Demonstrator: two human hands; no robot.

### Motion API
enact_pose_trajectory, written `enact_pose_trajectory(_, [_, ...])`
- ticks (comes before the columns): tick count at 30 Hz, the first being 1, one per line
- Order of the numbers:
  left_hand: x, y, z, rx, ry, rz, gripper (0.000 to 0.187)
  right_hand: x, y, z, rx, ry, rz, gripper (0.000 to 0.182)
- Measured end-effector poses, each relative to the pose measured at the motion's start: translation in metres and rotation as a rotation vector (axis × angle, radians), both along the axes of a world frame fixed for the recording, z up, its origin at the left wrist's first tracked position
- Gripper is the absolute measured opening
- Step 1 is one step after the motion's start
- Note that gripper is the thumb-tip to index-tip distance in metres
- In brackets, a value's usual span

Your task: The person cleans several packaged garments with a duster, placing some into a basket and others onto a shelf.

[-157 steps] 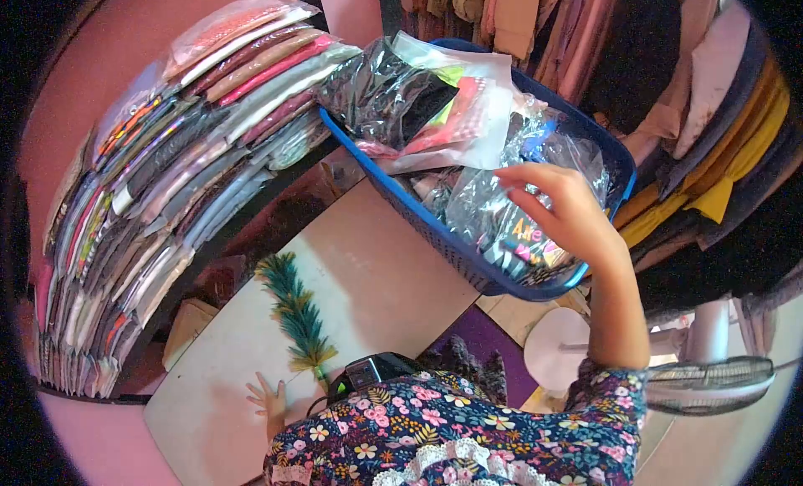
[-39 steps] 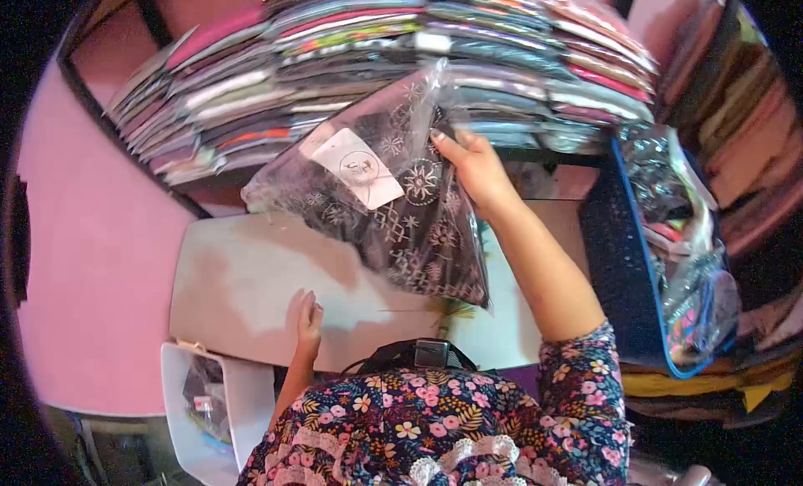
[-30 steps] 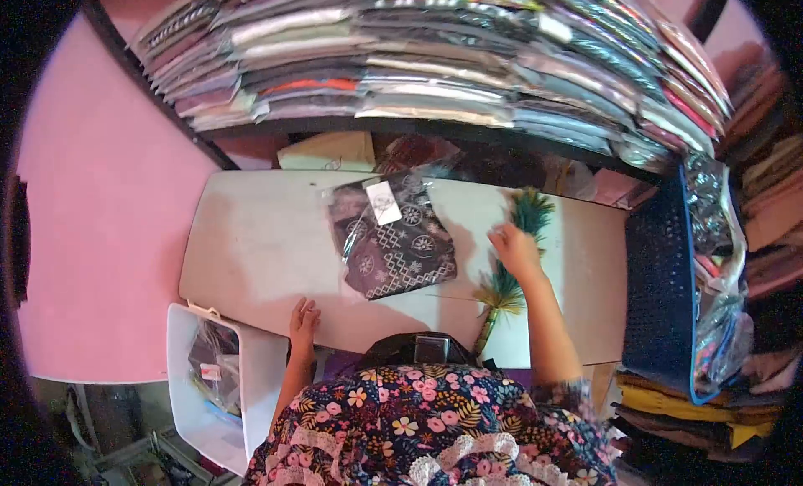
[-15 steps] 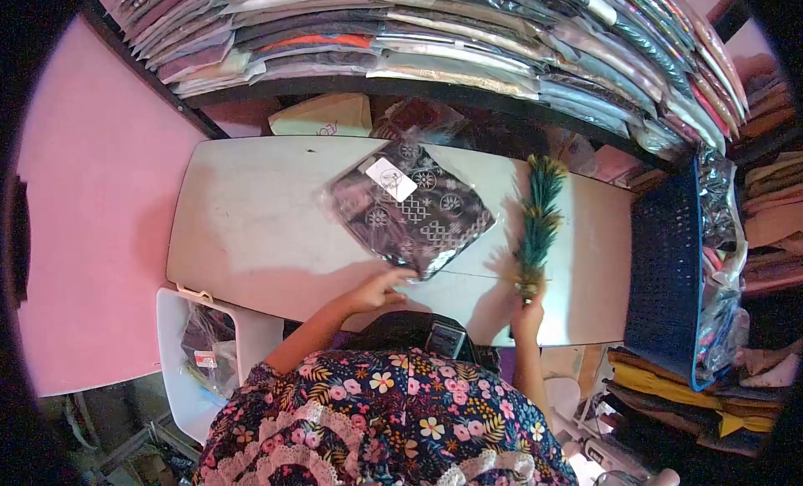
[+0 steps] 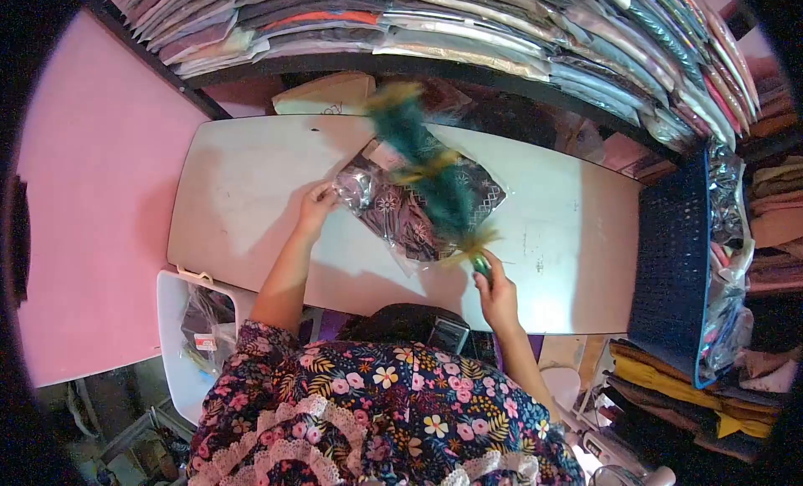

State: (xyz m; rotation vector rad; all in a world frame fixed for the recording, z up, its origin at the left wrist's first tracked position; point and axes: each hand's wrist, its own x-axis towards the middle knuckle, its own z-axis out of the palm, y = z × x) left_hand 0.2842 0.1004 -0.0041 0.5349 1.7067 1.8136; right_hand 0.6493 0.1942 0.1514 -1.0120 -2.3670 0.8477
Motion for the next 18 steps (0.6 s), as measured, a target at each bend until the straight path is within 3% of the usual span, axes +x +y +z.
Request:
enact_pose_trajectory(1, [0.007, -0.003, 0.007, 0.006, -0.283, -0.058, 0.024, -0.008, -0.002, 0.000, -0.004, -0.070, 0.001, 0.040])
enact_pose_trajectory(4, [0.032, -0.030, 0.011, -0.023, -0.458, -0.101, 0.027, -0.009, 0.002, -0.011, -0.054, -0.162, 0.099, 0.035])
enact_pose_trajectory(5, [0.042, -0.044, 0.008, -0.026, -0.459, -0.102, 0.027, -0.002, 0.002, -0.019, 0.012, -0.218, 0.237, 0.035])
enact_pose_trajectory(7, [0.060, -0.067, 0.005, -0.051, -0.036, 0.236, 0.029, 0.014, 0.005, -0.020, 0.074, -0.269, 0.376, 0.035])
enact_pose_trajectory(8, [0.063, -0.071, 0.005, -0.055, -0.036, 0.233, 0.029, 0.021, 0.006, -0.018, 0.063, -0.301, 0.445, 0.035])
enact_pose_trajectory(10, [0.075, -0.075, 0.023, -0.018, 0.257, 0.467, 0.032, 0.029, 0.010, -0.011, 0.049, -0.333, 0.522, 0.036])
enact_pose_trajectory(12, [0.073, -0.073, 0.029, -0.101, 0.728, 0.393, 0.045, 0.015, 0.006, 0.006, -0.068, -0.286, 0.329, 0.036])
enact_pose_trajectory(14, [0.082, -0.061, 0.043, -0.092, 0.886, 0.178, 0.053, 0.000, 0.005, 0.019, -0.138, -0.302, 0.267, 0.036])
enact_pose_trajectory(15, [0.088, -0.055, 0.040, -0.089, 0.889, 0.178, 0.053, -0.005, 0.008, 0.016, 0.009, -0.329, 0.262, 0.036])
enact_pose_trajectory(16, [0.093, -0.047, 0.034, -0.223, 0.972, 0.024, 0.057, -0.010, 0.014, 0.011, 0.157, -0.353, 0.255, 0.035])
enact_pose_trajectory(17, [0.105, -0.035, 0.031, -0.363, 1.053, -0.129, 0.060, -0.003, 0.035, 0.004, 0.174, -0.478, 0.191, 0.036])
enact_pose_trajectory(18, [0.106, -0.036, 0.031, -0.358, 1.057, -0.130, 0.060, 0.000, 0.046, -0.003, 0.192, -0.421, 0.139, 0.036])
